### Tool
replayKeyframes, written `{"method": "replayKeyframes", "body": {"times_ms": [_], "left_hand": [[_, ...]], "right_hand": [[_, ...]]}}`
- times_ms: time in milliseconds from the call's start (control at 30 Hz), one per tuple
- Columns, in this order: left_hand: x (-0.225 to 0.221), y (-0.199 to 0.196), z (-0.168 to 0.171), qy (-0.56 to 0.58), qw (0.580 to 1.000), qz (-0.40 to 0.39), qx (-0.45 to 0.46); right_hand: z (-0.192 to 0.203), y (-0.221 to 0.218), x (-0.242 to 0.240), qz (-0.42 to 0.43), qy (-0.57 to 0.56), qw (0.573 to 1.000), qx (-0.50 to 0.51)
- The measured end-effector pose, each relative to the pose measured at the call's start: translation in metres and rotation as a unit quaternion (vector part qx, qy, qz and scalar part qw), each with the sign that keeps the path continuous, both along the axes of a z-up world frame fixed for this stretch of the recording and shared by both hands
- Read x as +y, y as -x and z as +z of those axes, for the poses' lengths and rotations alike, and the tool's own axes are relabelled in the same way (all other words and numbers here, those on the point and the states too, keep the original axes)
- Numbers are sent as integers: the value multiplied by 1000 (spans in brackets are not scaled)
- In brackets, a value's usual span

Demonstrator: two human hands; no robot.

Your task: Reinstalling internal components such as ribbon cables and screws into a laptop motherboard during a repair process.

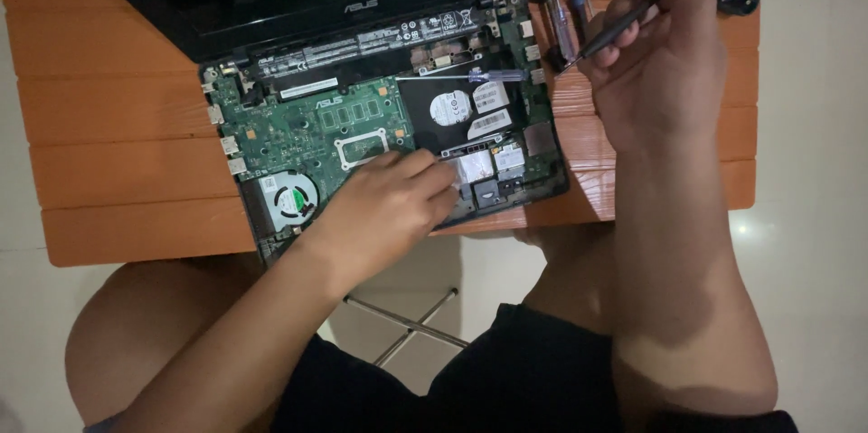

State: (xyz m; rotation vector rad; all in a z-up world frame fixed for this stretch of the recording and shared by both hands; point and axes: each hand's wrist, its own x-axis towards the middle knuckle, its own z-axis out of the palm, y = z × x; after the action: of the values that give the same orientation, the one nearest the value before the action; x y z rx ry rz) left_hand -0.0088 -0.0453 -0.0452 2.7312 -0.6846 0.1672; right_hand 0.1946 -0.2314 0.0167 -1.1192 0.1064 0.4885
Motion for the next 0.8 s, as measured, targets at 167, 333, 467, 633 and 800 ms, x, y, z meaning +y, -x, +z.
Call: {"method": "replayKeyframes", "body": {"times_ms": [167, 333, 467, 633, 800], "left_hand": [[-2, -1, 1, -5, 1000, 8, -20], [-5, -4, 7, 15, 999, 18, -45], [-5, -5, 15, 69, 995, 71, 3], [-1, -5, 15, 54, 992, 102, 42], [2, -4, 10, 45, 996, 71, 38]], "right_hand": [[1, 0, 1, 13, -6, 1000, -11], [-2, -1, -1, 0, -11, 1000, 6], [-2, -1, -3, 13, -11, 1000, -17], [3, 0, -1, 34, -8, 999, -37], [10, 3, 4, 23, 38, 999, -12]]}}
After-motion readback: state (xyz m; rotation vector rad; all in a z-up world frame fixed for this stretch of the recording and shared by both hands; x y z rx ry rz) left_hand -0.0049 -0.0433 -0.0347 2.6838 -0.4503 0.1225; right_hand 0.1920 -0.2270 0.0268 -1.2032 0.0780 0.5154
